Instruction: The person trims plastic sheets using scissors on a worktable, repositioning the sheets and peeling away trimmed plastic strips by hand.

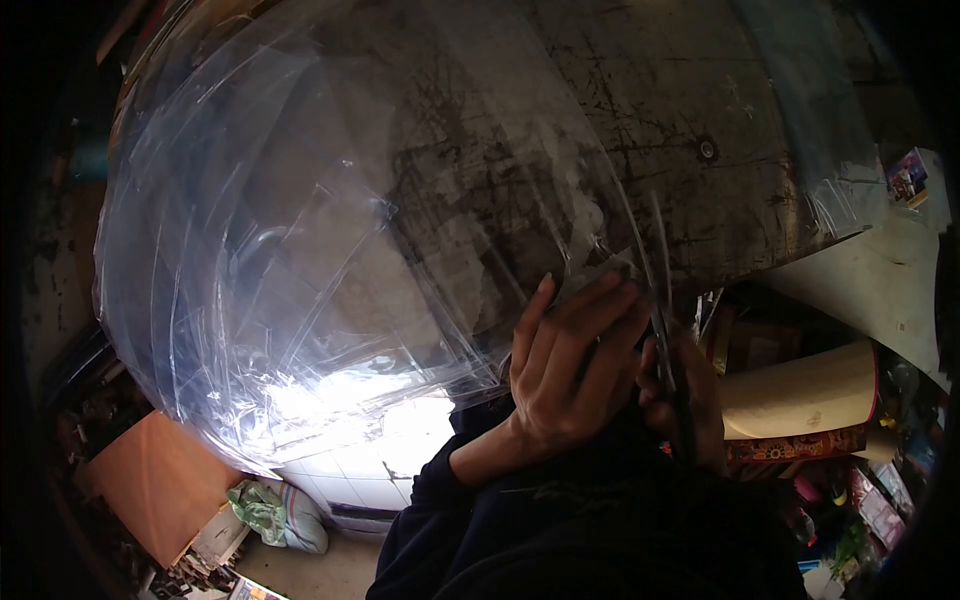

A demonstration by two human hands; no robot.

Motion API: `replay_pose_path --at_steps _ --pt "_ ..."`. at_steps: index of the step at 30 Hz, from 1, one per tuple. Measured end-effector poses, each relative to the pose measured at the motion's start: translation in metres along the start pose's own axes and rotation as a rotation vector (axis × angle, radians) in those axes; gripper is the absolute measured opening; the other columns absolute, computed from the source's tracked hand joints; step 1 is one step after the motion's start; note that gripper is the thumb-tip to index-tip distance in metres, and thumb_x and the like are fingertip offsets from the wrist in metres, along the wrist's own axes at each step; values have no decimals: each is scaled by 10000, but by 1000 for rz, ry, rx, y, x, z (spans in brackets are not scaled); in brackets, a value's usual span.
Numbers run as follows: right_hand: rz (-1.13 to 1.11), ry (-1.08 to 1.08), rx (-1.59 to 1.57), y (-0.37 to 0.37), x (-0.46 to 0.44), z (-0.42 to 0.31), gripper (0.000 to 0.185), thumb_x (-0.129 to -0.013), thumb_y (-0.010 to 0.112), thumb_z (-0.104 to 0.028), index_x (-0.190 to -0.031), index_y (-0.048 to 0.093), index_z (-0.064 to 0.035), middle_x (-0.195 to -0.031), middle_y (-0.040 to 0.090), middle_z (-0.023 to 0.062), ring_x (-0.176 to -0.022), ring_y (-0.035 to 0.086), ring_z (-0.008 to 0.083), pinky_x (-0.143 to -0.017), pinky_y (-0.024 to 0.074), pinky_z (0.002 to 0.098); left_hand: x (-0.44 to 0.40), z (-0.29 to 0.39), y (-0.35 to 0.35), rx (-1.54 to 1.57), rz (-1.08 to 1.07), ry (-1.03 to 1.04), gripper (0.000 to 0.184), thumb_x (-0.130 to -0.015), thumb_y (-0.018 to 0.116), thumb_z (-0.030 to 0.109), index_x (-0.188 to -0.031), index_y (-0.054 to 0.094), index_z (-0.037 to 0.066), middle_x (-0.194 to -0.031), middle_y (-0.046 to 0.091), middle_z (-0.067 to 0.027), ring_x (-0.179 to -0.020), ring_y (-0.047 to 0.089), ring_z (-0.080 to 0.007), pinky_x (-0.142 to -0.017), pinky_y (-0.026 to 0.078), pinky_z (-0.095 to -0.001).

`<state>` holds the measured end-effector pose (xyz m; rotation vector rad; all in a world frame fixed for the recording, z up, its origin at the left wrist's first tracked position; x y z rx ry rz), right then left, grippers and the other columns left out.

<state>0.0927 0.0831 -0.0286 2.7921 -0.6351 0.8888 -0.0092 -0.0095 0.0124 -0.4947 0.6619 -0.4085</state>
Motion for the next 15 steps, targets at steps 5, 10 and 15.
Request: replay_pose_path --at_steps 5,10,15 --pt "13 -9 10 -1 1 1 634 -631 772 -496 -987 475 -64 -678 427 -43 -616 393 45 -532 298 223 2 0 1 -23 6 5 290 -644 622 -15 -918 671 65 -989 625 -53 -976 612 -196 -968 383 -446" --pt "14 14 66 -1 2 3 629 -651 756 -509 -989 476 -58 -670 435 -36 -611 400 48 -524 301 224 1 0 1 -16 10 4 299 -636 621 -15 -918 673 69 -977 625 -48 -974 612 -193 -962 388 -447" --pt "37 -82 26 1 -3 -11 691 -607 758 -566 -984 482 -57 -674 437 -41 -613 394 49 -532 299 225 2 -1 0 9 24 9 308 -629 617 -16 -922 674 65 -966 629 -50 -966 614 -190 -941 405 -448"
Point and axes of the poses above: each hand's wrist, its own x-axis away from the middle knuckle, its own y-axis out of the palm, z = x × y, the point moved 7 cm from there along -x, towards the middle knuckle
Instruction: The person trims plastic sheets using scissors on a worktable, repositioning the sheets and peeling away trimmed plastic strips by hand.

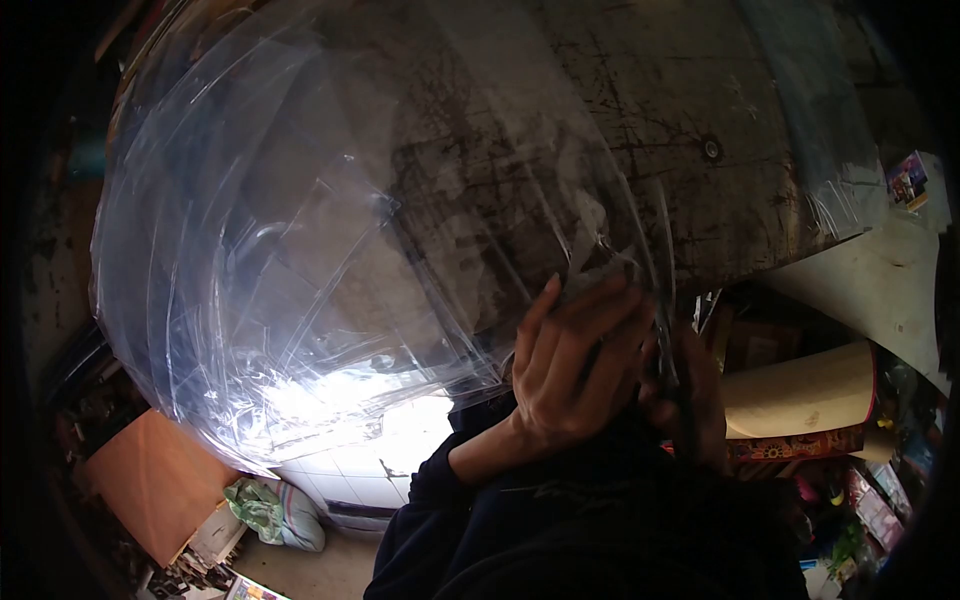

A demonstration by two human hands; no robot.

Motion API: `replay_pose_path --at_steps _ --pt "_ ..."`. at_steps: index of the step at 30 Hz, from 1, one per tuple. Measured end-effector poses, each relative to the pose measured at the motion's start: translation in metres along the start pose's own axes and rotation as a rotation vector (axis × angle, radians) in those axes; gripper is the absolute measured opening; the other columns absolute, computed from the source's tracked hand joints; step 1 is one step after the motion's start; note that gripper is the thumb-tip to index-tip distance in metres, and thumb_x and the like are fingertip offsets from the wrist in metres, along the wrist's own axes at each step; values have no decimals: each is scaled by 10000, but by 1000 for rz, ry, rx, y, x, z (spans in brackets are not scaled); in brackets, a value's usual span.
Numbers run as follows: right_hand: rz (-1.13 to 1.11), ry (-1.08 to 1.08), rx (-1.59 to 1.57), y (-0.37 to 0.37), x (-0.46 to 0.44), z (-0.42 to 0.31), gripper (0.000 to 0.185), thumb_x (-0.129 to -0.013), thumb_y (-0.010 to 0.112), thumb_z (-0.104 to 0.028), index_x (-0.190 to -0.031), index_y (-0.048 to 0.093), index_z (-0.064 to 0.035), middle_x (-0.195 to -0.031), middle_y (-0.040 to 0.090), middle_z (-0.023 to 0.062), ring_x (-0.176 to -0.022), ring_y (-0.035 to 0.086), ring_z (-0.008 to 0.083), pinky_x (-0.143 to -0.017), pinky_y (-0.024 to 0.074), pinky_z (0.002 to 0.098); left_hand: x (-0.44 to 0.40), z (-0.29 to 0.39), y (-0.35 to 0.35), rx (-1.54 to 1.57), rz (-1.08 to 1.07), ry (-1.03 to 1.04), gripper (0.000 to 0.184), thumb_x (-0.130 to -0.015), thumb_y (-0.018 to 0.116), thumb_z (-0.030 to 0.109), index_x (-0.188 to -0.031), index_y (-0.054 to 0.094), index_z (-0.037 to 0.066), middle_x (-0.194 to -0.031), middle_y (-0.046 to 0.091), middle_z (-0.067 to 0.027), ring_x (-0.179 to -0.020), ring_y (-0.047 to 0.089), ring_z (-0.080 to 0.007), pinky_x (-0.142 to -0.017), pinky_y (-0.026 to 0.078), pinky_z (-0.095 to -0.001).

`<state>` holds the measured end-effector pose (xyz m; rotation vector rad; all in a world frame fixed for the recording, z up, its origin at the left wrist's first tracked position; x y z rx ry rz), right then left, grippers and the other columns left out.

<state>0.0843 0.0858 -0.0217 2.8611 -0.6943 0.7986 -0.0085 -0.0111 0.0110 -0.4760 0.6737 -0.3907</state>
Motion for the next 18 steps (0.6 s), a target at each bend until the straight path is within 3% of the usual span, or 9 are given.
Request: replay_pose_path --at_steps 18 --pt "-18 60 50 -5 -1 -1 748 -564 763 -604 -996 480 -63 -699 451 -27 -633 412 65 -560 329 234 1 -2 -1 2 17 10 327 -585 618 -20 -894 689 60 -931 634 -46 -934 624 -186 -925 412 -445"
Point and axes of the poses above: each hand's wrist, its own x-axis away from the middle knuckle, its own y-axis out of the palm, z = x × y, the point moved 7 cm from there along -x, towards the middle knuckle
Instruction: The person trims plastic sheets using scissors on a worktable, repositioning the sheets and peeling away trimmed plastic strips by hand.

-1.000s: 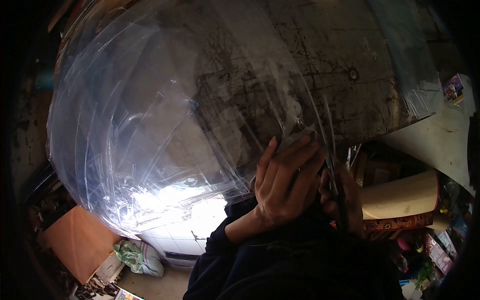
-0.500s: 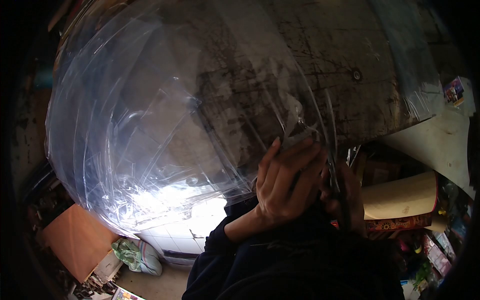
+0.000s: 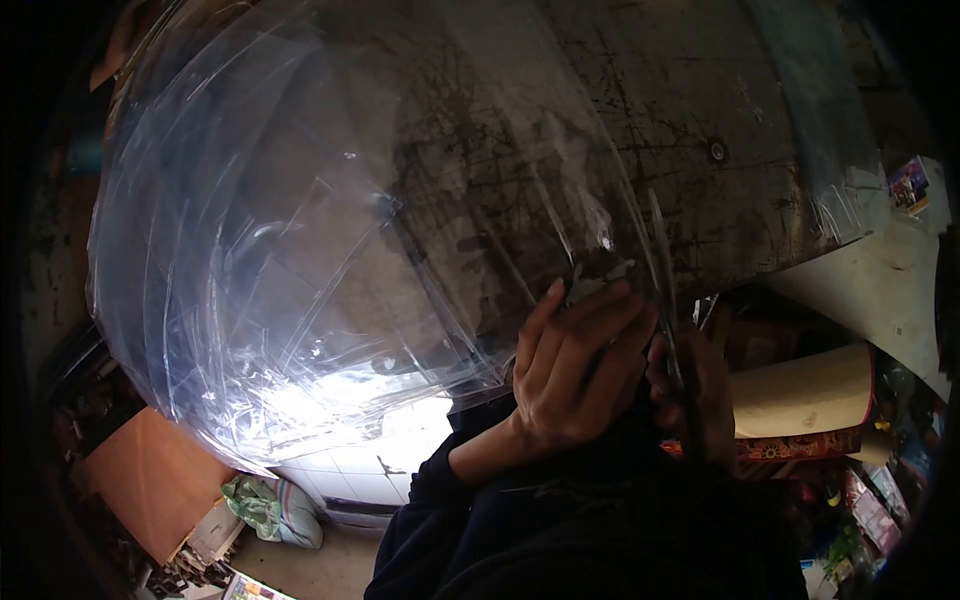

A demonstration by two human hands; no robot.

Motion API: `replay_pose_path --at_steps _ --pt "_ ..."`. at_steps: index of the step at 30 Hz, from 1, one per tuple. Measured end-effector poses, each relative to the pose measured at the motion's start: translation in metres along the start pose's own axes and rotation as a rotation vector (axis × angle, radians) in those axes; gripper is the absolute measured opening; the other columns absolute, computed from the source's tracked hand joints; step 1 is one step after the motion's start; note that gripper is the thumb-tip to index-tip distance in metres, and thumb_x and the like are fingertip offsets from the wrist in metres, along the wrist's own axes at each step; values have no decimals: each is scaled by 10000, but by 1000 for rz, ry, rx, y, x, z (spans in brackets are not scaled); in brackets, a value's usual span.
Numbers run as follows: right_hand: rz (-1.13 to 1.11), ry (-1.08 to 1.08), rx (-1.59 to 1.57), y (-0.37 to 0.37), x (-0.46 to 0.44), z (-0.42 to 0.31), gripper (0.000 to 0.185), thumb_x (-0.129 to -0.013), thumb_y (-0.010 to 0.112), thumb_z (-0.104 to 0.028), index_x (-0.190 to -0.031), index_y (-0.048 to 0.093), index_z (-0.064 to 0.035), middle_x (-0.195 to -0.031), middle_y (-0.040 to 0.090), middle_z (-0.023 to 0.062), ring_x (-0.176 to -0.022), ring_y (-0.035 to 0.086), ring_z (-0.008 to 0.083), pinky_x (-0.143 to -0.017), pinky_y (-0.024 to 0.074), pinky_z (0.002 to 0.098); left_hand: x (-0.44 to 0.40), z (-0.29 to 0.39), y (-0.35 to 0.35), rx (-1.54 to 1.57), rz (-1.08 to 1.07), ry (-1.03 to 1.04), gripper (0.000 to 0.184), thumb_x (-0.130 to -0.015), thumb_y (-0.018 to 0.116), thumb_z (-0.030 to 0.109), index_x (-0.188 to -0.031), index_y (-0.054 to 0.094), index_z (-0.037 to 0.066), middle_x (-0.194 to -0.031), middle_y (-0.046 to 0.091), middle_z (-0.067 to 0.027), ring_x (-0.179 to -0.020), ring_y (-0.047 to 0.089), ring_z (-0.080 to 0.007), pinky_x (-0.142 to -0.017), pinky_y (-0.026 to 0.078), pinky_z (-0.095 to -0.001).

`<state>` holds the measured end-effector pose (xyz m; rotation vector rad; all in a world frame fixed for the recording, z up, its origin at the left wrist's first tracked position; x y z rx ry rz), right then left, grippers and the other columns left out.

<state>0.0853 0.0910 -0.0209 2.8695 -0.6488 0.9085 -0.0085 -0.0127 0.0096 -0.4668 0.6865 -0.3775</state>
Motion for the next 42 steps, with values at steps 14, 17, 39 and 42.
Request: replay_pose_path --at_steps 14,17,39,42 --pt "-20 -37 22 2 -1 6 712 -595 761 -570 -999 492 -49 -683 434 -35 -634 400 54 -545 310 222 -1 0 -1 3 13 3 290 -598 616 -17 -867 696 57 -909 641 -50 -899 632 -182 -894 436 -430" --pt "-16 -45 -7 4 -3 4 715 -589 775 -554 -1006 487 -50 -681 429 -40 -634 400 51 -550 316 216 0 1 -2 10 25 3 272 -611 616 -17 -861 695 56 -900 640 -52 -893 633 -184 -887 442 -425" --pt "40 -92 -80 7 -3 -1 681 -594 790 -522 -995 483 -65 -677 428 -47 -616 399 55 -533 306 221 1 1 -2 43 16 -1 298 -596 605 -18 -870 693 59 -900 637 -59 -893 634 -194 -871 453 -422" --pt "1 -126 7 6 -7 -4 690 -589 790 -527 -1000 476 -70 -685 424 -45 -626 398 54 -540 307 227 0 1 -4 36 -12 2 234 -714 675 98 -941 673 44 -955 626 -39 -905 626 -160 -890 444 -366"
Point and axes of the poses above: each hand's wrist, its own x-axis away from the middle knuckle, its own y-axis out of the palm, z = x × y, the point moved 7 cm from there along -x, towards the middle knuckle
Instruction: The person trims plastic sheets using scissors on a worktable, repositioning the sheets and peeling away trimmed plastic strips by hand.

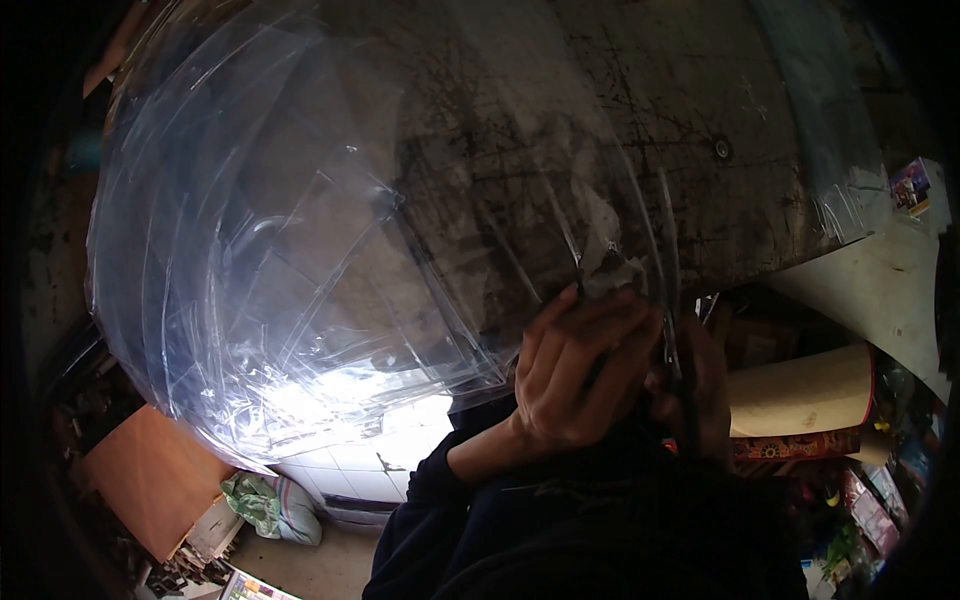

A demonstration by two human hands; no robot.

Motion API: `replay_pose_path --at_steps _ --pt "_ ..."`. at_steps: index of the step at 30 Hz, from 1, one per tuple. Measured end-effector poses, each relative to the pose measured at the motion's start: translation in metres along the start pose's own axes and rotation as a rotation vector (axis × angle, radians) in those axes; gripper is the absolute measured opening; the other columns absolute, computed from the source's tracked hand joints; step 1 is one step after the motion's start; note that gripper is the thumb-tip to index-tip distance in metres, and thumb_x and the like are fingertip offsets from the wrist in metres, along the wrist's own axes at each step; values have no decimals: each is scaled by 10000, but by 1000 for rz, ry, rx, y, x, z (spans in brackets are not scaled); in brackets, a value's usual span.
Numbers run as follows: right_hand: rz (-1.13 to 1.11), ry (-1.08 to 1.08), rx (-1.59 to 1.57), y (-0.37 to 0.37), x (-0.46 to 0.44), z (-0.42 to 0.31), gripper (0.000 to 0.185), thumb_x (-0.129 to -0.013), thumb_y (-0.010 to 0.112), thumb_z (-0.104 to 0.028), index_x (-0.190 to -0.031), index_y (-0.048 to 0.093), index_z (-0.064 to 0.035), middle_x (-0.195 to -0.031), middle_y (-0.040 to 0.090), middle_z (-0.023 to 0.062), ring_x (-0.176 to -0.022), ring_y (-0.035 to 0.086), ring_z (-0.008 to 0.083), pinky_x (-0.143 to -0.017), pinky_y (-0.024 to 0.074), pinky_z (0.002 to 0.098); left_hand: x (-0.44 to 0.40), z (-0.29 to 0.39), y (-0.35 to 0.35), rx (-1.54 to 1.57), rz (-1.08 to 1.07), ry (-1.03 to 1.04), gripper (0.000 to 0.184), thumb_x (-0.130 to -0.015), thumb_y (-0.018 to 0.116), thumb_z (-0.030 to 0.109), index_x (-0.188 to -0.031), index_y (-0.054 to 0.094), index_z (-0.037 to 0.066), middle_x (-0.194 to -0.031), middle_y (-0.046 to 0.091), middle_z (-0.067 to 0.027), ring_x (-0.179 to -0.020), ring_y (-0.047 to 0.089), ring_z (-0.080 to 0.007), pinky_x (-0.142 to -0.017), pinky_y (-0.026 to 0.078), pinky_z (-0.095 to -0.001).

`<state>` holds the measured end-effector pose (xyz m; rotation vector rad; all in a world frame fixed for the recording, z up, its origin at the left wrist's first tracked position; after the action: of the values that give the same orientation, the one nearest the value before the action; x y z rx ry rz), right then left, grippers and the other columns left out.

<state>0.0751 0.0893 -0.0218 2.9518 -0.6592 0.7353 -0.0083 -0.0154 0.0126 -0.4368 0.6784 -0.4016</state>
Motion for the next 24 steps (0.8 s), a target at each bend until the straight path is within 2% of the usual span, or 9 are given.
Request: replay_pose_path --at_steps 7,9,10,13,15,21,24 --pt "-43 110 17 -2 1 5 717 -580 771 -572 -993 464 -74 -711 424 -39 -641 398 63 -552 312 237 0 1 1 -19 13 17 215 -725 673 99 -932 676 41 -942 628 -34 -903 625 -158 -887 446 -365" --pt "-54 76 22 -3 0 6 709 -582 777 -562 -985 463 -72 -715 415 -42 -639 388 59 -550 305 238 -1 1 0 -4 10 3 320 -579 602 -34 -873 694 55 -901 635 -56 -884 632 -191 -870 452 -409" --pt "-54 77 22 -2 0 5 709 -582 777 -562 -985 463 -72 -715 415 -42 -639 388 59 -550 305 238 0 0 0 -4 10 2 320 -579 602 -34 -873 694 55 -901 635 -56 -884 632 -191 -870 452 -409" --pt "-40 84 51 -2 0 1 707 -581 779 -561 -983 464 -71 -706 413 -43 -636 385 55 -552 307 240 0 0 0 -3 20 7 312 -584 604 -31 -870 695 54 -899 637 -59 -879 633 -193 -865 452 -406" --pt "-45 107 43 -2 1 2 710 -583 775 -566 -987 466 -70 -697 419 -42 -634 395 58 -559 315 241 0 1 0 -5 8 10 217 -724 667 97 -933 678 40 -938 632 -37 -893 628 -155 -874 453 -357" --pt "-6 73 58 -2 0 3 757 -548 759 -625 -986 478 -75 -687 433 -46 -624 413 55 -549 326 234 2 0 0 -15 36 22 217 -731 656 112 -935 678 43 -940 633 -36 -892 627 -150 -853 464 -351" --pt "22 75 33 -2 1 4 749 -545 767 -612 -984 486 -73 -688 443 -43 -622 420 54 -540 327 230 2 0 0 -15 27 14 209 -743 646 127 -932 679 44 -939 633 -34 -894 627 -149 -853 463 -350"
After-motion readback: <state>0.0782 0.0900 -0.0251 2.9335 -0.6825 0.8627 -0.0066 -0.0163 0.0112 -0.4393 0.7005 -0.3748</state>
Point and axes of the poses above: each hand's wrist, its own x-axis away from the middle knuckle, its own y-axis out of the palm, z = x × y, the point moved 7 cm from there along -x, towards the middle knuckle
